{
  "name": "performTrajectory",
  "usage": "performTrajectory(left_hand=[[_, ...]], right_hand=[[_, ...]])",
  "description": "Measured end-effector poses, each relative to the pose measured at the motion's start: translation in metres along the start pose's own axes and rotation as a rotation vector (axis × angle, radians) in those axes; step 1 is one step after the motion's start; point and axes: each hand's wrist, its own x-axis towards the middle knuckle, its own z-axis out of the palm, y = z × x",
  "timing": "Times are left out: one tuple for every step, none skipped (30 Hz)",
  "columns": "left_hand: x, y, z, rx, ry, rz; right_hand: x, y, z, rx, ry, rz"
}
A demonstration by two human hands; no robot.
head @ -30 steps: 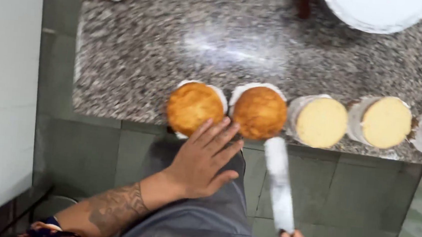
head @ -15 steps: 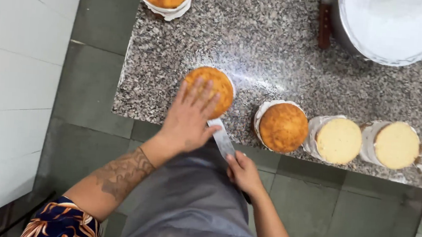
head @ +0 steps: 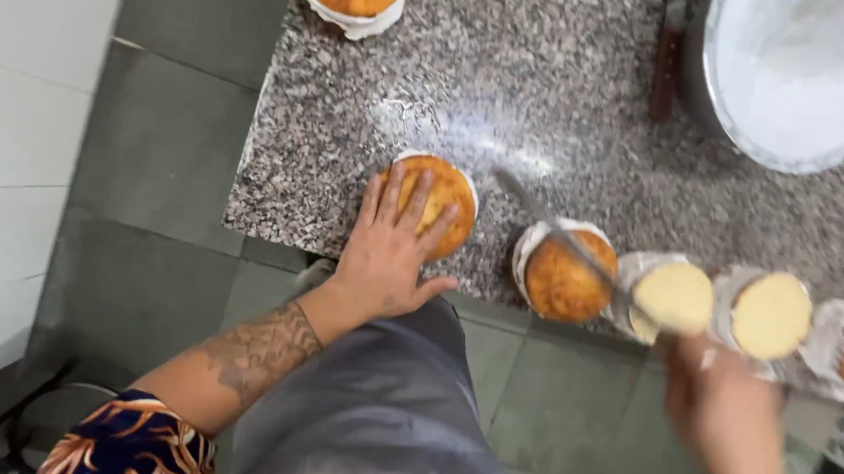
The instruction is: The person moves and arranges small layered cakes across a countertop, sliding a spatula underneath each cake and guiding it by hand.
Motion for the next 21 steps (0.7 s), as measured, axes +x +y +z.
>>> performTrajectory(left_hand=[[0.0,0.004,0.0,0.004,0.001,0.007],[0.007,0.001,-0.002,0.021,0.02,0.02],[0.012,-0.004,-0.004,0.019,0.01,0.05],[0.014,-0.006,-0.005,0.007,-0.01,0.073],[0.015,-0.007,-0.005,-0.004,-0.03,0.097],[0.013,-0.008,-0.003,-0.006,-0.034,0.109],[0.011,-0.009,-0.001,-0.008,-0.038,0.122],[0.014,-0.013,-0.001,-0.003,-0.034,0.128],[0.016,-0.017,-0.002,-0.03,-0.007,0.151],[0.015,-0.016,-0.001,-0.068,0.02,0.156],[0.014,-0.016,-0.002,-0.106,0.048,0.16],[0.014,-0.014,-0.002,-0.1,0.015,0.146],[0.014,-0.01,-0.004,-0.095,-0.018,0.133],[0.014,-0.005,-0.006,-0.094,-0.052,0.094],[0.014,-0.002,-0.008,-0.122,-0.041,0.098],[0.012,0.003,-0.008,-0.156,-0.034,0.088],[0.012,0.006,-0.008,-0.189,-0.027,0.077],[0.01,0.005,-0.005,-0.149,0.005,0.077],[0.009,0.004,-0.002,-0.107,0.034,0.076],[0.008,0.002,0.001,-0.056,0.062,0.079],[0.007,0.002,0.005,-0.067,0.102,0.053]], right_hand=[[0.025,-0.028,-0.033,-0.403,-0.102,0.158],[0.049,-0.057,-0.064,-0.425,-0.016,0.058],[0.07,-0.085,-0.09,-0.45,0.069,-0.042],[0.088,-0.11,-0.111,-0.442,0.093,-0.146],[0.103,-0.133,-0.127,-0.434,0.116,-0.251],[0.116,-0.155,-0.137,-0.519,-0.085,-0.207],[0.129,-0.174,-0.141,-0.598,-0.287,-0.157],[0.14,-0.188,-0.147,-0.675,-0.479,-0.107],[0.146,-0.197,-0.154,-0.673,-0.578,-0.042],[0.152,-0.201,-0.162,-0.681,-0.682,0.011],[0.156,-0.204,-0.167,-0.688,-0.783,0.07],[0.162,-0.205,-0.172,-0.736,-0.779,0.115],[0.168,-0.206,-0.176,-0.784,-0.772,0.159],[0.179,-0.206,-0.179,-0.84,-0.762,0.178],[0.192,-0.208,-0.181,-0.851,-0.724,0.197],[0.207,-0.212,-0.18,-0.863,-0.693,0.198],[0.223,-0.22,-0.178,-0.873,-0.661,0.198],[0.235,-0.232,-0.174,-0.906,-0.661,0.181],[0.248,-0.247,-0.172,-0.938,-0.66,0.164],[0.258,-0.267,-0.17,-0.964,-0.652,0.152],[0.265,-0.289,-0.168,-1.033,-0.656,0.111]])
